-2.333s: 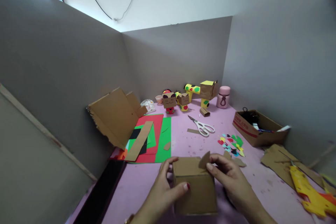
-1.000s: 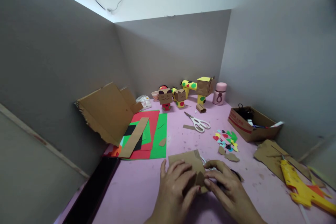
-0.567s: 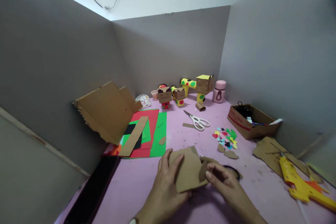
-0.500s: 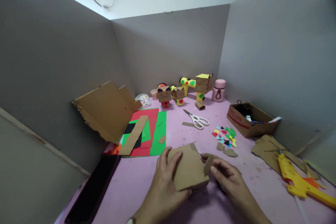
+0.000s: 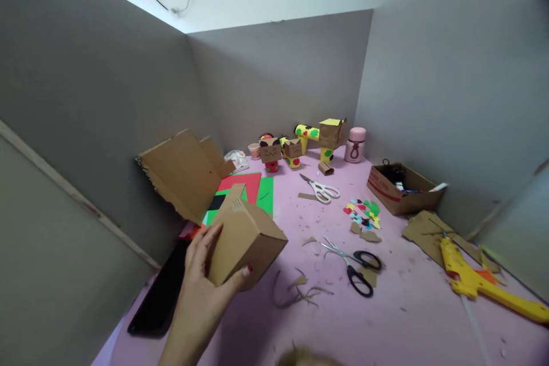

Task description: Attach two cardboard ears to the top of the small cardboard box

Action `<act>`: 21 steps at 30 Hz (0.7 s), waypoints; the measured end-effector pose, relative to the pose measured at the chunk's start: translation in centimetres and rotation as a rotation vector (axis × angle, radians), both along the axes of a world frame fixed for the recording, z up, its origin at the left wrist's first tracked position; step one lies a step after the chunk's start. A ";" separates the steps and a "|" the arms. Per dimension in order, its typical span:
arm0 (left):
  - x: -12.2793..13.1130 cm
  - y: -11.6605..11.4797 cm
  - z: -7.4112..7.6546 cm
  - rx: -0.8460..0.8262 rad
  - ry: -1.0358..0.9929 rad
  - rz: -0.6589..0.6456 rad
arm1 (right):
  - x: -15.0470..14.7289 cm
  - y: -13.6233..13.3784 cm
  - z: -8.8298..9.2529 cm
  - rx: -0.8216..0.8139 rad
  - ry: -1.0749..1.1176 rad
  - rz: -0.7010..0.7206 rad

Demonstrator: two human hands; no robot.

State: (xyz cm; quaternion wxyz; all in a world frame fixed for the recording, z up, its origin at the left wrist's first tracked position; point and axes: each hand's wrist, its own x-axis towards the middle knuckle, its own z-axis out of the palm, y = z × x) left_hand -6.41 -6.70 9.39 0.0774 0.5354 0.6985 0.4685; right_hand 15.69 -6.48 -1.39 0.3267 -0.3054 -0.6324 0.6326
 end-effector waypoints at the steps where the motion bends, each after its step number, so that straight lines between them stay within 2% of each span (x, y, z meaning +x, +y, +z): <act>1: 0.1 -0.2 0.0 -0.005 0.004 -0.008 | -0.1 0.6 0.1 0.008 -0.005 -0.030; 4: 0.1 -0.7 -0.1 -0.029 0.008 -0.010 | -0.1 2.0 0.3 0.038 0.005 -0.121; 7: -0.2 -0.9 -0.4 -0.039 -0.036 -0.004 | -1.3 1.1 -0.2 0.022 -0.019 -0.038; 10: -0.9 -0.9 -0.6 -0.032 -0.076 0.015 | -2.9 0.2 -1.1 0.006 -0.027 -0.035; 13: -1.6 -1.2 -0.7 -0.028 -0.053 0.028 | -3.0 1.6 -1.5 -0.004 -0.003 -0.098; 15: -1.7 -1.7 -1.2 -0.035 -0.034 0.011 | -1.7 3.3 -1.3 -0.010 0.025 -0.173; 18: -0.8 -2.5 -2.9 -0.025 -0.042 -0.111 | 1.4 5.1 -0.9 -0.009 0.041 -0.322; 20: 0.9 -2.8 -4.7 -0.046 -0.074 -0.272 | 3.5 5.4 -0.9 -0.027 0.034 -0.427; 21: 2.1 -2.8 -5.7 -0.083 -0.083 -0.327 | 4.3 5.2 -1.1 -0.064 0.041 -0.536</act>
